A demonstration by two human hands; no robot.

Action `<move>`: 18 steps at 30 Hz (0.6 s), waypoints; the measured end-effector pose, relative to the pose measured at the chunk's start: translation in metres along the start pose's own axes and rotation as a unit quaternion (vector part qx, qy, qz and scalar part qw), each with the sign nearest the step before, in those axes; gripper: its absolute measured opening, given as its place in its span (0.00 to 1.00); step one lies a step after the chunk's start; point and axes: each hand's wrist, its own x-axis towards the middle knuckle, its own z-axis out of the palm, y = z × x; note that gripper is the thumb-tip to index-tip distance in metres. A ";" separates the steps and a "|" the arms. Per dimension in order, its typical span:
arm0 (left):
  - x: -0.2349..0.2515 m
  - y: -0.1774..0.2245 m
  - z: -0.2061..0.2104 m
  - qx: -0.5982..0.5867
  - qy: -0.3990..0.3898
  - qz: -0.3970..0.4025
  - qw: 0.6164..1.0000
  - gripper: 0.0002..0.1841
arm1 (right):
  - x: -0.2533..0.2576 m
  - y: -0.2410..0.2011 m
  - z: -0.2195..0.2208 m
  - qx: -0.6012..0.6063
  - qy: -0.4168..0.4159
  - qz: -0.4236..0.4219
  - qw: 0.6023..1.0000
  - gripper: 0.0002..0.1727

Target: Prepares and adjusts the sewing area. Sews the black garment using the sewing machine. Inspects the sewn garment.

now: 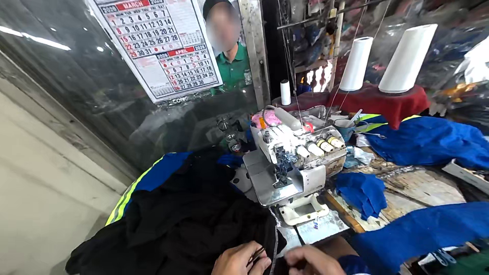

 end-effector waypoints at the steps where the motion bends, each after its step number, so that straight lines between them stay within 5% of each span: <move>1: -0.003 0.001 0.002 -0.016 0.003 0.003 1.000 0.15 | 0.006 -0.001 -0.008 -0.002 0.017 0.016 1.000 0.15; 7: -0.010 -0.011 0.018 -0.025 0.033 0.057 0.998 0.11 | 0.060 -0.005 -0.020 0.080 -0.015 0.122 0.989 0.26; 11: -0.015 -0.013 0.017 -0.038 0.034 0.062 0.997 0.11 | 0.068 0.004 -0.028 0.091 -0.036 0.121 0.988 0.14; 16: -0.009 0.003 0.019 -0.013 0.005 -0.019 1.000 0.15 | 0.044 0.011 -0.050 0.046 -0.013 0.131 0.990 0.14; 18: -0.001 -0.004 0.030 0.030 0.015 0.009 0.999 0.13 | 0.036 0.014 -0.055 0.053 -0.001 0.135 0.989 0.15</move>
